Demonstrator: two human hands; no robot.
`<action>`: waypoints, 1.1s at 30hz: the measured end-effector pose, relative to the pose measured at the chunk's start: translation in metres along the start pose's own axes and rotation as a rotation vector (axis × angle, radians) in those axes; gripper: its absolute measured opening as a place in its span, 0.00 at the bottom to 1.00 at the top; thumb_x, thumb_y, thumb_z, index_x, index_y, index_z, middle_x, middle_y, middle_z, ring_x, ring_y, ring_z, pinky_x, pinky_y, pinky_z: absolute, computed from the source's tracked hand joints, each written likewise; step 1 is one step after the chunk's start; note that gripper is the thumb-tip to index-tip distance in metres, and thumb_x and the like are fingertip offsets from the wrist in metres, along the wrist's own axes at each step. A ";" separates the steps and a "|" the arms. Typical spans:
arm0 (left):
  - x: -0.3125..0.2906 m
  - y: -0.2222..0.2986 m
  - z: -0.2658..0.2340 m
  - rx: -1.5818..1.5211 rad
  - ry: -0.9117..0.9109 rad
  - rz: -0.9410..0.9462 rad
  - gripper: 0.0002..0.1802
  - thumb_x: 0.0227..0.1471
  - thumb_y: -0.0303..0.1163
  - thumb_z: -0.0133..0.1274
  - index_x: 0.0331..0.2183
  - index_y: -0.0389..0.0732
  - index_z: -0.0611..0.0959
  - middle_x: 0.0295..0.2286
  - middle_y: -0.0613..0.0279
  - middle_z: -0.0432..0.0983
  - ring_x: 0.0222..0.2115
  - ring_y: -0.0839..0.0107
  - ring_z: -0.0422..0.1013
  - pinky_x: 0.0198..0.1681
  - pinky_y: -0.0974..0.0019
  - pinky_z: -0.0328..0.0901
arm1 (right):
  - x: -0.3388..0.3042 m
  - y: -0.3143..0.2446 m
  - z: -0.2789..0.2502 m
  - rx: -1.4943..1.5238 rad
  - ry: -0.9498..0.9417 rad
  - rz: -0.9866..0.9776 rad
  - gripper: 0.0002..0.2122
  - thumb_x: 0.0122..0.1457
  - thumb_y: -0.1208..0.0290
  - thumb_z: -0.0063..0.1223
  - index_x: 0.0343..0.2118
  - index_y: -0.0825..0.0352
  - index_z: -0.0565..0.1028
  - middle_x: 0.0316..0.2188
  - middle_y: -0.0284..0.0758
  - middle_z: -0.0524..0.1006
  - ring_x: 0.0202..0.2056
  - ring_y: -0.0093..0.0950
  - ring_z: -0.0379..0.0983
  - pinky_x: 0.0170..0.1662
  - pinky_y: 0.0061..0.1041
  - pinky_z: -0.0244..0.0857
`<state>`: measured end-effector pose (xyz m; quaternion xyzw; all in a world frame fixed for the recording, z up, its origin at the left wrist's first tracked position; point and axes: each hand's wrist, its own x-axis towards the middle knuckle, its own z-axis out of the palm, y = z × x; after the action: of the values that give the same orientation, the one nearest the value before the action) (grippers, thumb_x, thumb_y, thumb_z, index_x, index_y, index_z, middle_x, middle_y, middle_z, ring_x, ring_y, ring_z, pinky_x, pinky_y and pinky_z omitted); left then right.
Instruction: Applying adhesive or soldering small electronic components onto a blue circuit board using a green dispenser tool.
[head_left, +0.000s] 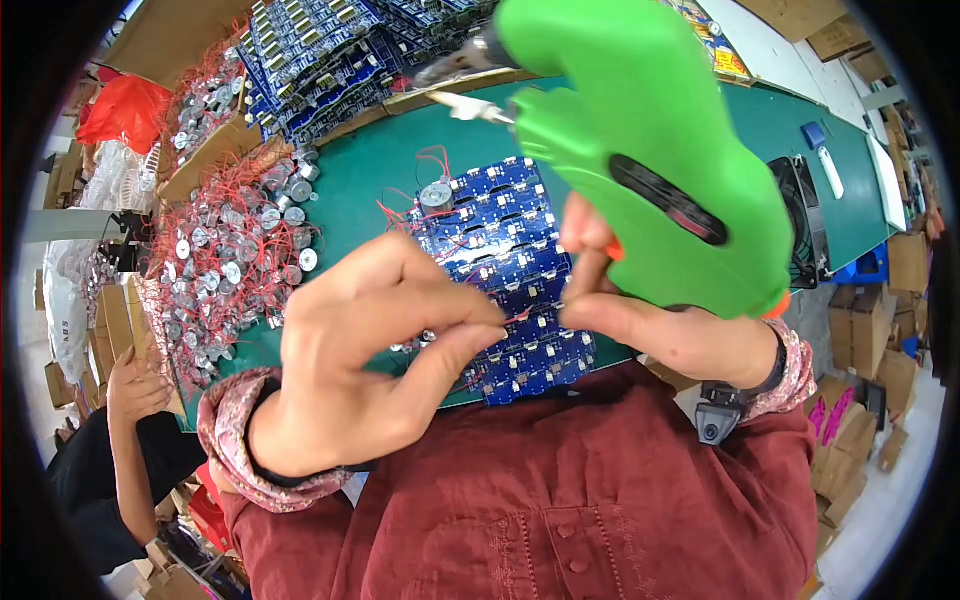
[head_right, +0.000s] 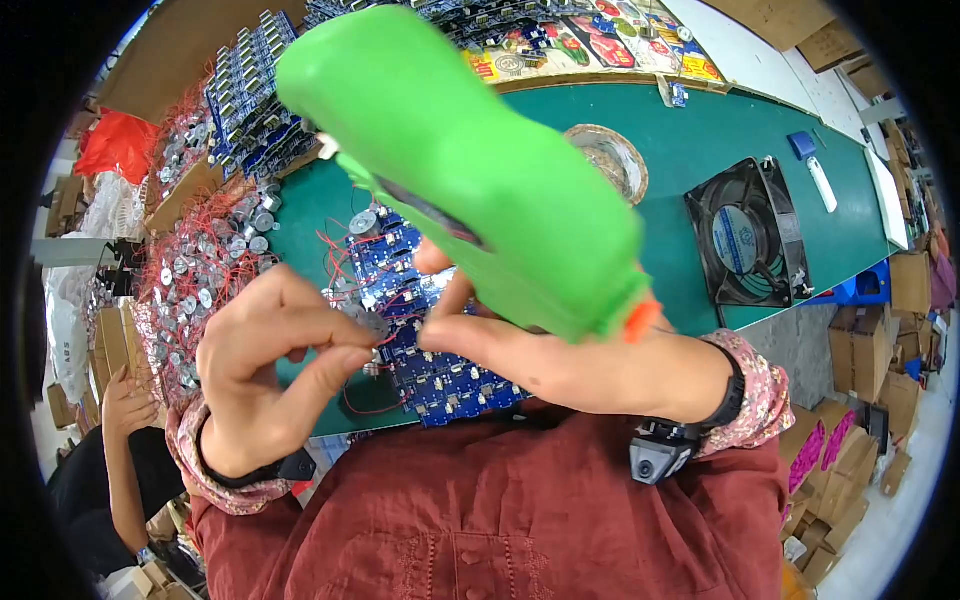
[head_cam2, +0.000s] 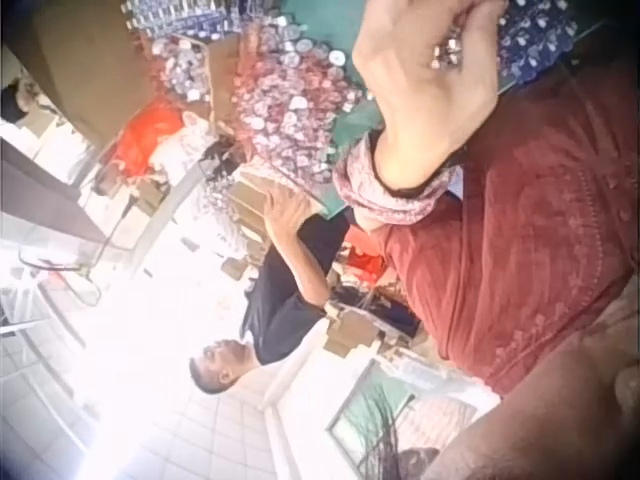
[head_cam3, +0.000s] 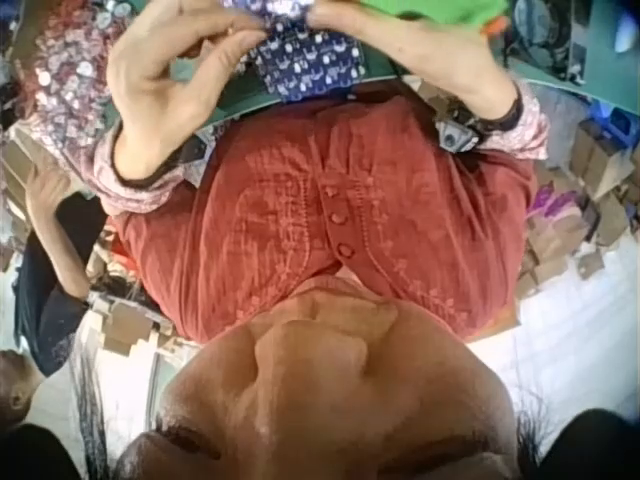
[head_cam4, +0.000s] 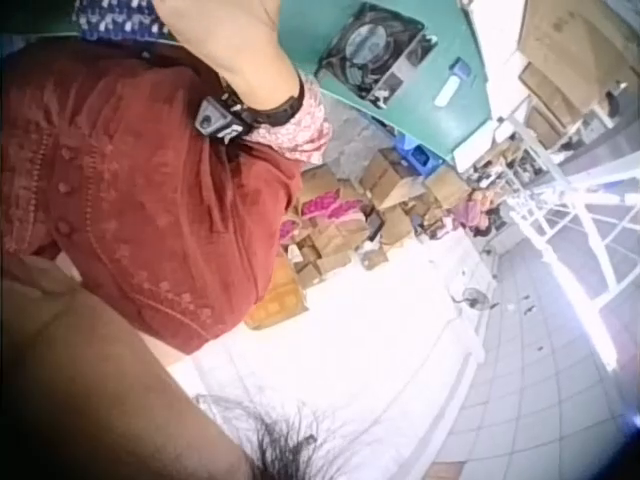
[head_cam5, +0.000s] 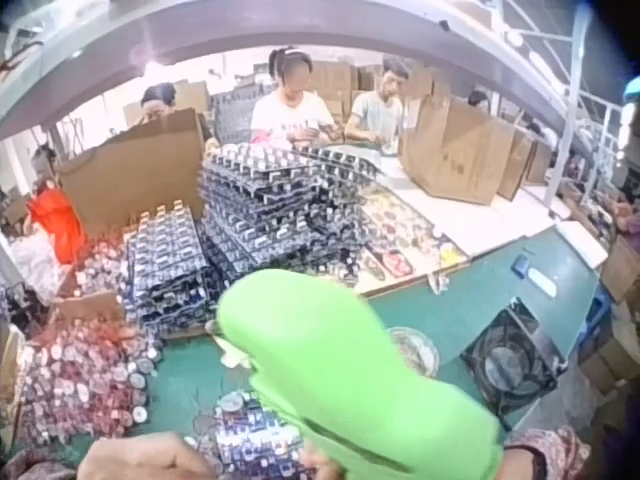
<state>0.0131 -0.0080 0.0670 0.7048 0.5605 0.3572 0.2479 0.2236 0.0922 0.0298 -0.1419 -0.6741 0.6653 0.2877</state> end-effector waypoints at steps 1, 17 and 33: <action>-0.005 -0.002 0.000 0.027 0.007 0.004 0.08 0.38 0.18 0.62 0.26 0.39 0.85 0.21 0.61 0.72 0.21 0.71 0.70 0.23 0.71 0.63 | -0.005 0.001 -0.004 0.007 -0.009 -0.030 0.18 0.50 0.85 0.59 0.44 0.66 0.67 0.42 0.40 0.67 0.34 0.24 0.72 0.32 0.20 0.68; -0.027 -0.041 0.037 0.089 -0.147 -0.030 0.06 0.40 0.19 0.59 0.27 0.36 0.82 0.22 0.58 0.66 0.23 0.61 0.67 0.26 0.61 0.62 | -0.100 0.009 -0.038 -0.084 -0.058 0.368 0.14 0.55 0.61 0.56 0.38 0.67 0.75 0.32 0.36 0.76 0.32 0.31 0.74 0.34 0.29 0.68; -0.025 -0.048 0.039 0.039 -0.146 -0.044 0.08 0.40 0.18 0.60 0.28 0.38 0.84 0.21 0.60 0.66 0.22 0.66 0.66 0.25 0.66 0.60 | -0.099 0.031 -0.033 -0.348 -0.183 0.124 0.12 0.46 0.69 0.64 0.28 0.70 0.73 0.25 0.37 0.72 0.25 0.35 0.70 0.26 0.27 0.65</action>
<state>0.0114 -0.0183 0.0016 0.7211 0.5631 0.2883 0.2824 0.3154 0.0652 -0.0221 -0.1697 -0.7923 0.5652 0.1545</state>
